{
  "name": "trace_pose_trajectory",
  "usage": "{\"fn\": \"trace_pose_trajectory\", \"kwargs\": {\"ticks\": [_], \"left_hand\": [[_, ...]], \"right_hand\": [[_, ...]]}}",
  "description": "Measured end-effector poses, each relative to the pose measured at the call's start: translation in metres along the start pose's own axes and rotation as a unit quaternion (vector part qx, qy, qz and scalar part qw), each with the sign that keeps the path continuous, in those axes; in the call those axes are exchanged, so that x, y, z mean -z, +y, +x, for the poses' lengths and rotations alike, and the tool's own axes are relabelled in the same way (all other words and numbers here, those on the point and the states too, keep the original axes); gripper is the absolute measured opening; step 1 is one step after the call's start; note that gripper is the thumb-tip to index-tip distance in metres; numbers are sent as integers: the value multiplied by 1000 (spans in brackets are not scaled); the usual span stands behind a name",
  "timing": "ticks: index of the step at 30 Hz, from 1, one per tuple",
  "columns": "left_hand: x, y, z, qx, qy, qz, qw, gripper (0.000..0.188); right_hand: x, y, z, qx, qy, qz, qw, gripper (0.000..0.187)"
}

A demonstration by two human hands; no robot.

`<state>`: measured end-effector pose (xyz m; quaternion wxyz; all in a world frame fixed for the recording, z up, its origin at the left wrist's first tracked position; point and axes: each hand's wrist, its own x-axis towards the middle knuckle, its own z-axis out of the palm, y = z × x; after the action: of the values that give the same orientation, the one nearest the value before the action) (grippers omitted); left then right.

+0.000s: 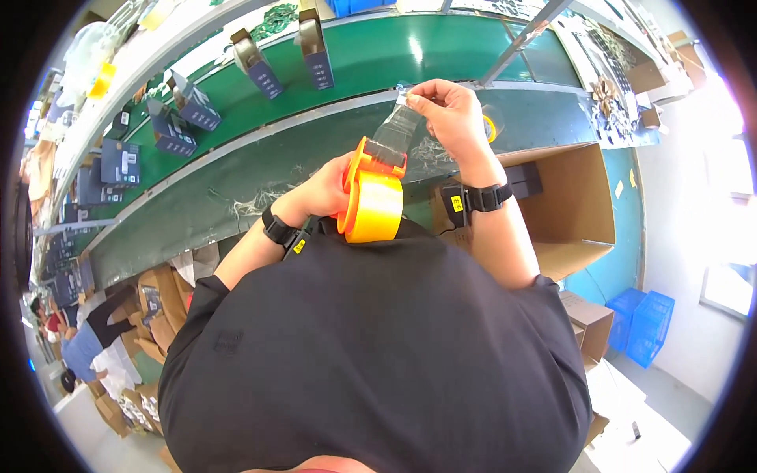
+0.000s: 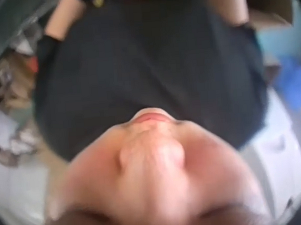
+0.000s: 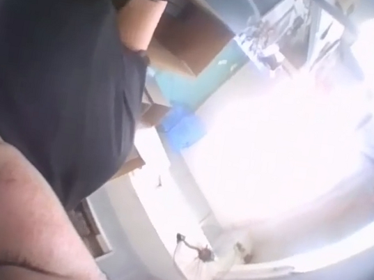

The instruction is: Packing electronic product boxes into a larger cardboard shipping box and sealing it with tape.

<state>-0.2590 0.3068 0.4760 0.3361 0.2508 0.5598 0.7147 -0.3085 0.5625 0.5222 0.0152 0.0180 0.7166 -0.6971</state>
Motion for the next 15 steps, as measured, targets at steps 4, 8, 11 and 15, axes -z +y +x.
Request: {"fn": "trace_pose_trajectory", "kwargs": {"ticks": [4, 8, 11, 15], "left_hand": [[17, 6, 2, 21, -19, 32, 999, 64], [32, -4, 7, 18, -38, 38, 998, 61], [39, -14, 9, -12, -46, 29, 998, 56], [46, -22, 10, -38, -61, 16, 997, 48]], "right_hand": [[-9, 1, 7, -46, 11, 32, 998, 6], [-22, 20, 24, -126, -8, 127, 984, 12], [-32, 23, 35, -234, -34, 298, 925, 21], [-25, 28, 25, -237, -87, 410, 876, 26]]}}
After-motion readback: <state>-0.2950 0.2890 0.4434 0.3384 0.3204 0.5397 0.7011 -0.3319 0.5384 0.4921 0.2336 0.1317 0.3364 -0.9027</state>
